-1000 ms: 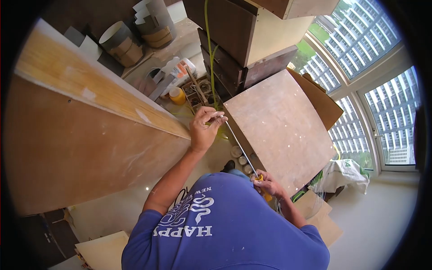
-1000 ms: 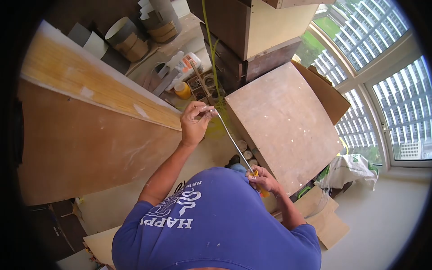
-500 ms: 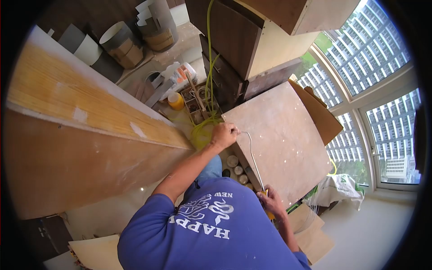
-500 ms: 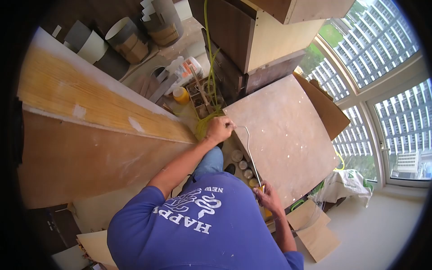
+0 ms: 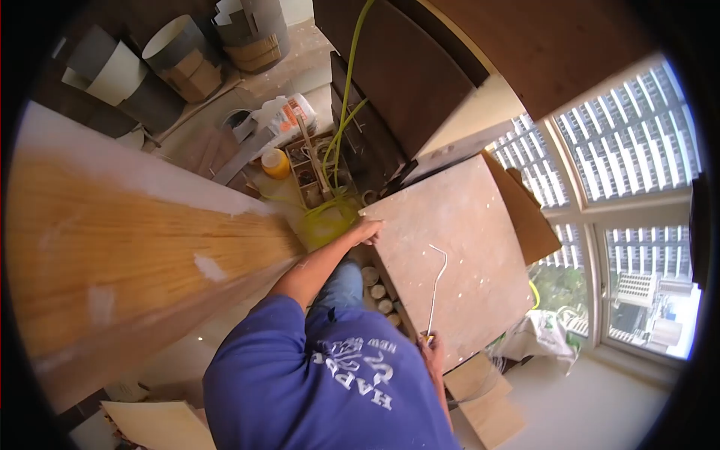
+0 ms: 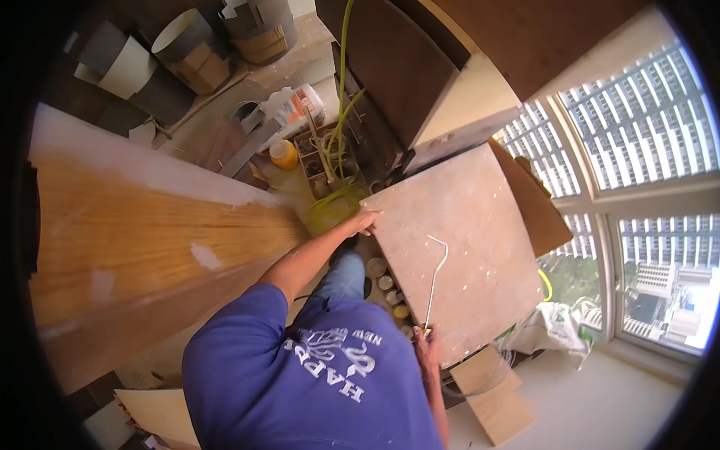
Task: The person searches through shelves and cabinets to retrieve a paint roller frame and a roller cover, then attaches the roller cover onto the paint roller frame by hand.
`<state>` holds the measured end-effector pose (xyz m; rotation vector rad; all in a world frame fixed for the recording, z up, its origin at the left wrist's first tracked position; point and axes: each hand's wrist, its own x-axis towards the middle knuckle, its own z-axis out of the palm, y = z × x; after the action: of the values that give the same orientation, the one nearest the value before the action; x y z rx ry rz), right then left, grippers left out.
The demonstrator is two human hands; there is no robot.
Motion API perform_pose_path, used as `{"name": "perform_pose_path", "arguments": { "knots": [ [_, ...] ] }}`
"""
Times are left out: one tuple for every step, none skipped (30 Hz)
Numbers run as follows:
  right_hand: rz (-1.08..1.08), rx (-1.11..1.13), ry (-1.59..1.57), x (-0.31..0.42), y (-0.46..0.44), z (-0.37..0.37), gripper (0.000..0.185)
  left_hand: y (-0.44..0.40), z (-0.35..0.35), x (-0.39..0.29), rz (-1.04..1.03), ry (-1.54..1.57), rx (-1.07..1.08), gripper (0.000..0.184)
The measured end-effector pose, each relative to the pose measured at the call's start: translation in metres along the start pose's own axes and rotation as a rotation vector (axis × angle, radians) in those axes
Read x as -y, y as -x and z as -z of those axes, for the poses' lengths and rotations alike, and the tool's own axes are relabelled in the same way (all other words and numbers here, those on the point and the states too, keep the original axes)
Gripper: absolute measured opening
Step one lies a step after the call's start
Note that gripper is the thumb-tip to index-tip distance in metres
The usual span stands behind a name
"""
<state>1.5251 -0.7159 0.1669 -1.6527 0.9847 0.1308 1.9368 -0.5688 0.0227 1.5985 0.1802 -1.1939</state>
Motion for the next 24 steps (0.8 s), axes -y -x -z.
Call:
{"name": "perform_pose_path", "arguments": {
  "knots": [
    [-0.075,-0.018,-0.171,0.011,-0.017,-0.011,0.018,-0.012,0.013,-0.001,-0.031,-0.004,-0.102,0.032],
    [-0.154,-0.035,-0.334,0.025,-0.034,-0.025,0.018,-0.025,0.026,0.004,-0.054,0.0,-0.205,0.033],
    [-0.146,-0.107,-0.357,0.031,-0.061,-0.039,0.021,-0.045,0.044,0.012,-0.109,-0.058,-0.209,0.03],
    [-0.142,-0.184,-0.415,0.034,-0.093,-0.056,0.018,-0.07,0.059,0.021,-0.155,-0.114,-0.218,0.029],
    [-0.104,-0.242,-0.471,0.018,-0.131,-0.069,0.029,-0.086,0.064,0.027,-0.286,-0.167,-0.331,0.028],
    [-0.095,-0.316,-0.251,0.014,-0.166,-0.078,0.036,-0.097,0.072,0.036,-0.408,-0.232,-0.446,0.03],
    [-0.074,-0.389,-0.04,0.013,-0.202,-0.091,0.043,-0.104,0.079,0.033,-0.39,-0.3,-0.428,0.034],
    [-0.065,-0.467,-0.007,0.006,-0.242,-0.108,0.048,-0.109,0.089,0.015,-0.384,-0.371,-0.41,0.038],
    [-0.053,-0.545,0.023,0.002,-0.278,-0.124,0.053,-0.117,0.098,-0.002,-0.379,-0.444,-0.392,0.043],
    [-0.026,-0.603,0.053,0.01,-0.307,-0.141,0.054,-0.132,0.106,-0.013,-0.42,-0.511,-0.438,0.044],
    [-0.003,-0.661,0.085,0.022,-0.329,-0.158,0.056,-0.147,0.111,-0.021,-0.457,-0.58,-0.48,0.045],
    [0.019,-0.718,0.115,0.034,-0.346,-0.175,0.057,-0.161,0.12,-0.03,-0.492,-0.653,-0.521,0.046],
    [-0.03,-0.746,0.2,0.046,-0.357,-0.189,0.061,-0.174,0.13,-0.044,-0.519,-0.716,-0.534,0.048],
    [-0.079,-0.778,0.287,0.059,-0.364,-0.199,0.064,-0.188,0.139,-0.057,-0.549,-0.778,-0.541,0.05],
    [-0.126,-0.813,0.373,0.065,-0.371,-0.208,0.067,-0.204,0.147,-0.063,-0.605,-0.832,-0.6,0.049],
    [-0.156,-0.84,0.411,0.061,-0.377,-0.213,0.072,-0.219,0.153,-0.069,-0.662,-0.883,-0.658,0.049],
    [-0.185,-0.866,0.448,0.055,-0.381,-0.217,0.077,-0.236,0.159,-0.072,-0.719,-0.935,-0.719,0.048],
    [-0.214,-0.89,0.483,0.057,-0.382,-0.222,0.083,-0.255,0.165,-0.07,-0.734,-1.024,-0.754,0.046],
    [-0.221,-0.868,0.444,0.06,-0.381,-0.222,0.085,-0.27,0.17,-0.064,-0.745,-1.115,-0.783,0.045],
    [-0.248,-0.839,0.442,0.072,-0.378,-0.225,0.085,-0.284,0.171,-0.058,-0.754,-1.204,-0.805,0.044],
    [-0.276,-0.812,0.442,0.084,-0.376,-0.227,0.085,-0.294,0.171,-0.059,-0.639,-1.174,-0.747,0.043],
    [-0.305,-0.785,0.445,0.089,-0.375,-0.227,0.085,-0.304,0.169,-0.062,-0.523,-1.141,-0.687,0.042],
    [-0.301,-0.798,0.457,0.085,-0.376,-0.226,0.084,-0.302,0.17,-0.067,-0.463,-1.127,-0.641,0.041],
    [-0.295,-0.81,0.464,0.081,-0.379,-0.226,0.083,-0.299,0.17,-0.074,-0.404,-1.114,-0.596,0.04]
  ]
}}
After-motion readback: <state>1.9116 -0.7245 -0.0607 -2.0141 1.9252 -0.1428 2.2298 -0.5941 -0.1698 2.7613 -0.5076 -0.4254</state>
